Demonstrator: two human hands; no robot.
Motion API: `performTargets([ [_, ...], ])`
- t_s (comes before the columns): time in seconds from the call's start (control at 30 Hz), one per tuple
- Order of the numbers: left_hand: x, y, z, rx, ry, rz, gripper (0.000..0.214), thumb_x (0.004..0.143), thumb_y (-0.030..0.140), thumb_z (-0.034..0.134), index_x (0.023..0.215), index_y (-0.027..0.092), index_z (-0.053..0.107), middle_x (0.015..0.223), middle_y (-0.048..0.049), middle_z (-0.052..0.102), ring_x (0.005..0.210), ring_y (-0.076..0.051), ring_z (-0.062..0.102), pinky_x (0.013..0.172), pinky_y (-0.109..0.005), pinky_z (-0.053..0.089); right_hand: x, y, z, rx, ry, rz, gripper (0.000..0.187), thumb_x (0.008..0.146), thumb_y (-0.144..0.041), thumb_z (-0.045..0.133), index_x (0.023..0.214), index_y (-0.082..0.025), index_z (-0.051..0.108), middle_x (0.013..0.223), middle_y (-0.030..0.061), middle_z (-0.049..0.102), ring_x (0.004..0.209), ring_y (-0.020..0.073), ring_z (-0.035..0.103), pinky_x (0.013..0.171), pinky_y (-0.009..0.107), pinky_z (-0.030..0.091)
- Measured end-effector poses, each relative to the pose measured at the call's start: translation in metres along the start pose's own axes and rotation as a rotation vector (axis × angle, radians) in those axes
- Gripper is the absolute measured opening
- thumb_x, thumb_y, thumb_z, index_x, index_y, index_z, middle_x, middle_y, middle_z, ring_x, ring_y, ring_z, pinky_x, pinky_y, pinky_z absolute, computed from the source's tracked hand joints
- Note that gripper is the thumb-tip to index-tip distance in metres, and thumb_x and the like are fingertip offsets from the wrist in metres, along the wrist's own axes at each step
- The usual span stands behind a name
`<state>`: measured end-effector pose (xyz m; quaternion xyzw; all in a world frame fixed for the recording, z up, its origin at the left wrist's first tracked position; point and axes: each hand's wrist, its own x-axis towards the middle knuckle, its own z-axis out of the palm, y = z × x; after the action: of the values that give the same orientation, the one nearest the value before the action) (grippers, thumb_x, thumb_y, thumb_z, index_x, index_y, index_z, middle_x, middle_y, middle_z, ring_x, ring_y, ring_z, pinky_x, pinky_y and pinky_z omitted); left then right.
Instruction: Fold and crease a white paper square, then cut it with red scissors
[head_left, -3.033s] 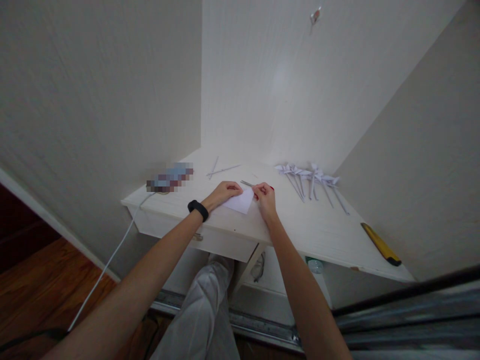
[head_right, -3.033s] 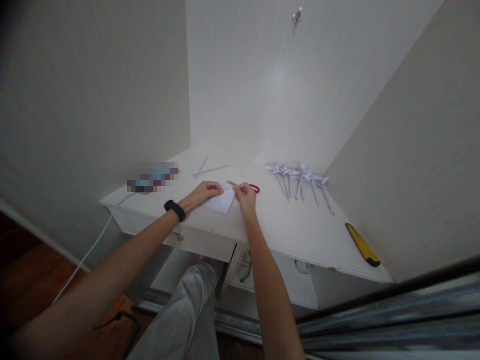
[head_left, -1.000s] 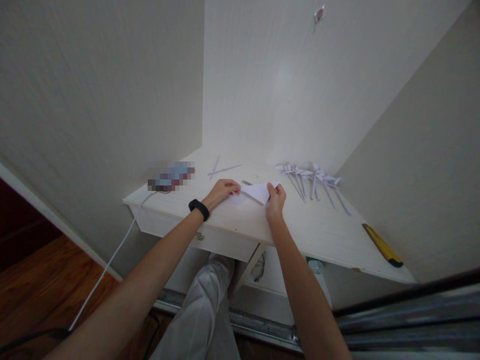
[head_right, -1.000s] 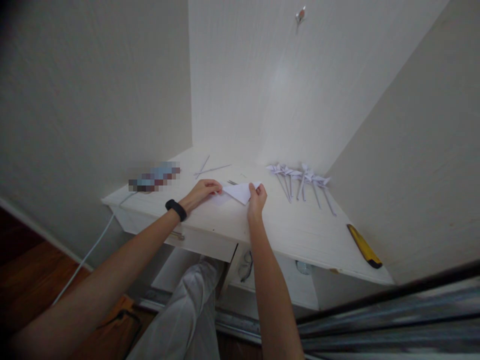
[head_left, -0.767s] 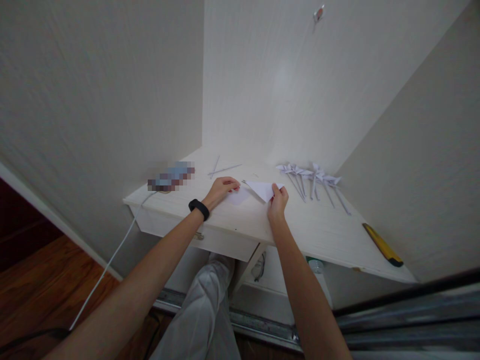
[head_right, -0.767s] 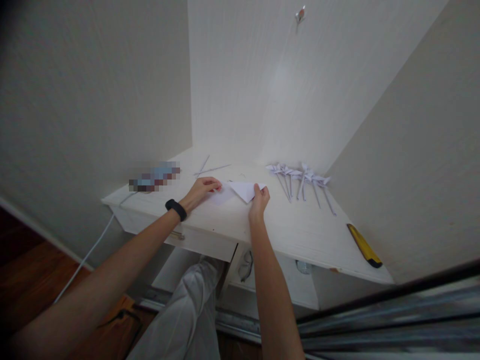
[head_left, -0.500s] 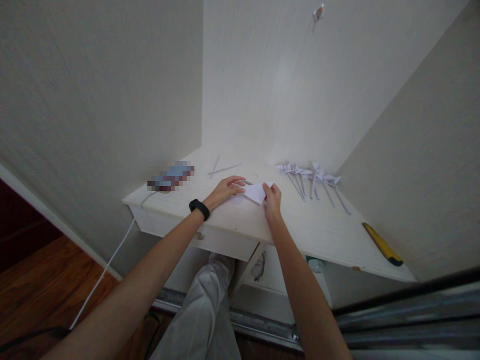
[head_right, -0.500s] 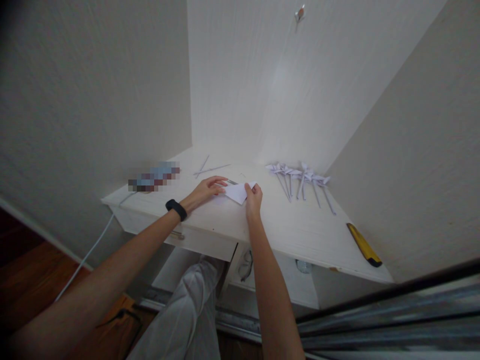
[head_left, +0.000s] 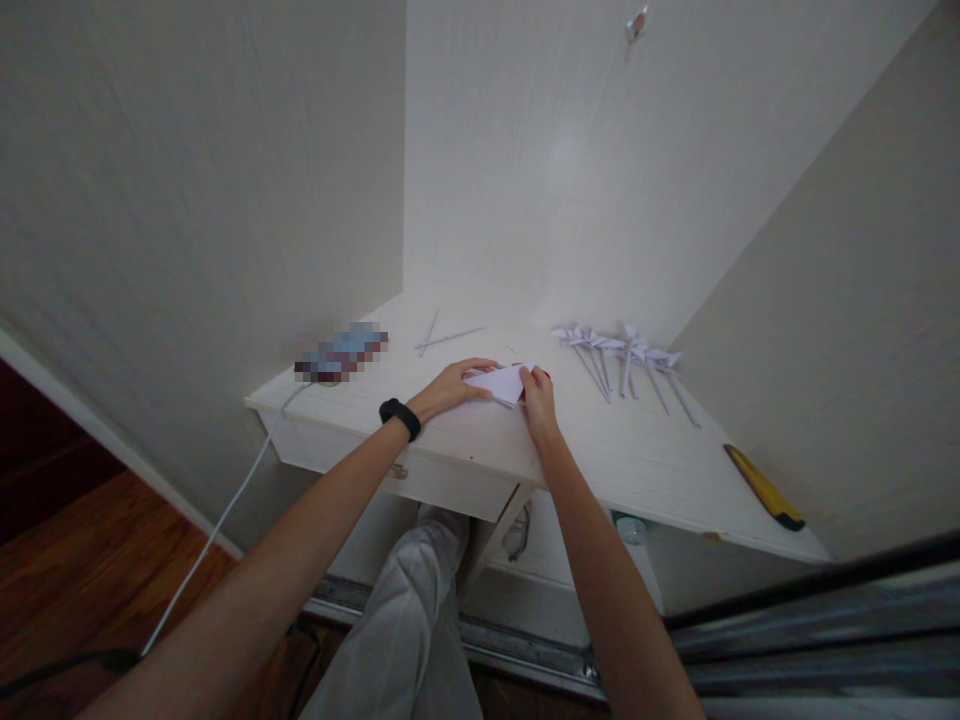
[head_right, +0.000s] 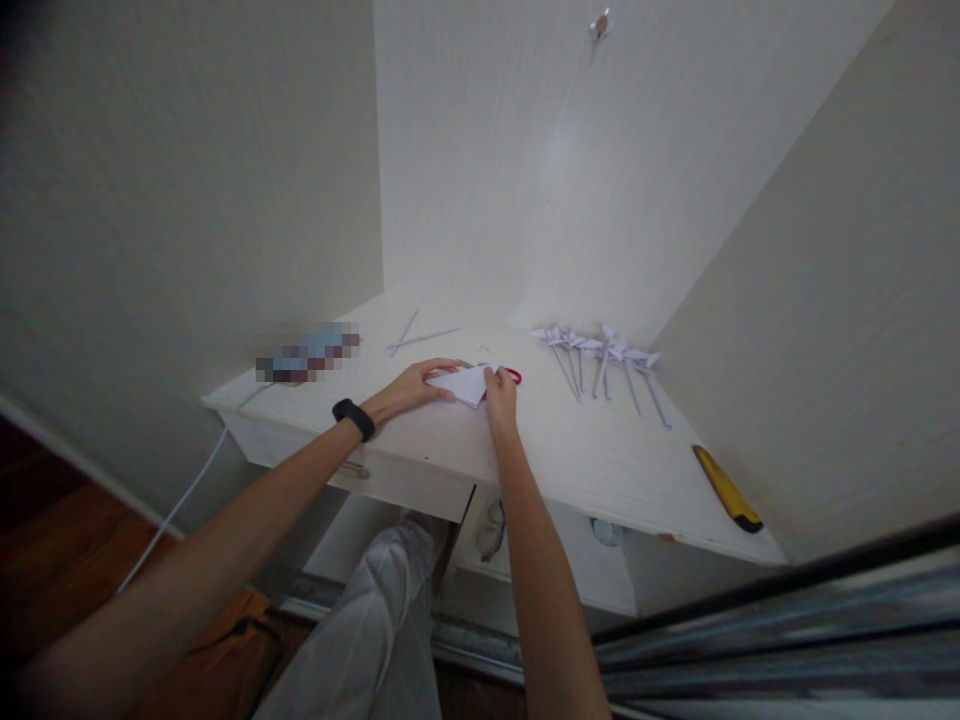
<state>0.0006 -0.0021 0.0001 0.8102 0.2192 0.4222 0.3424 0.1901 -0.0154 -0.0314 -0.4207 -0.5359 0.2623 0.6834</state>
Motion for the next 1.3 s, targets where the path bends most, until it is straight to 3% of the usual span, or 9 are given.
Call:
performTargets([
  [0.33, -0.001, 0.004, -0.001, 0.015, -0.007, -0.027, 0.03, 0.089, 0.028, 0.065, 0.116, 0.015, 0.063, 0.127, -0.0101, 0.062, 0.117, -0.027, 0.058, 0.1, -0.053, 0.045, 0.0, 0.001, 0.002, -0.01, -0.002, -0.02, 0.022, 0.095, -0.033, 0.058, 0.105, -0.014, 0.062, 0.098, 0.0046, 0.066, 0.08, 0.0158, 0.065, 0.07, 0.033, 0.056],
  [0.53, -0.001, 0.003, -0.002, -0.043, 0.018, -0.115, 0.028, 0.091, 0.03, 0.062, 0.114, 0.014, 0.062, 0.11, -0.008, 0.066, 0.093, -0.02, 0.066, 0.082, -0.042, 0.055, -0.004, -0.004, 0.005, 0.009, -0.052, -0.024, 0.023, 0.097, -0.035, 0.056, 0.101, -0.014, 0.063, 0.09, 0.0027, 0.065, 0.071, 0.0129, 0.063, 0.063, 0.029, 0.055],
  [0.7, 0.003, -0.003, -0.001, -0.111, 0.081, -0.192, 0.028, 0.094, 0.034, 0.058, 0.113, 0.014, 0.061, 0.107, -0.0076, 0.066, 0.087, -0.018, 0.066, 0.076, -0.038, 0.057, -0.006, -0.005, 0.01, 0.0, -0.118, 0.022, 0.022, 0.097, -0.034, 0.056, 0.103, -0.013, 0.062, 0.086, 0.0015, 0.065, 0.063, 0.0108, 0.061, 0.056, 0.025, 0.053],
  [1.0, 0.003, -0.01, -0.002, -0.18, 0.186, -0.274, 0.03, 0.094, 0.036, 0.057, 0.113, 0.014, 0.061, 0.108, -0.008, 0.065, 0.089, -0.019, 0.065, 0.077, -0.038, 0.056, -0.004, -0.002, 0.01, -0.016, -0.174, 0.05, 0.022, 0.095, -0.029, 0.06, 0.111, -0.014, 0.06, 0.098, 0.0043, 0.065, 0.075, 0.0141, 0.065, 0.063, 0.029, 0.057],
  [1.3, -0.002, -0.013, -0.003, -0.196, 0.122, -0.282, 0.028, 0.093, 0.033, 0.059, 0.113, 0.014, 0.061, 0.109, -0.0079, 0.065, 0.09, -0.02, 0.066, 0.077, -0.039, 0.057, -0.002, 0.0, 0.006, -0.033, -0.198, -0.009, 0.023, 0.094, -0.029, 0.061, 0.112, -0.014, 0.062, 0.111, 0.0073, 0.065, 0.094, 0.0203, 0.065, 0.08, 0.04, 0.056],
])
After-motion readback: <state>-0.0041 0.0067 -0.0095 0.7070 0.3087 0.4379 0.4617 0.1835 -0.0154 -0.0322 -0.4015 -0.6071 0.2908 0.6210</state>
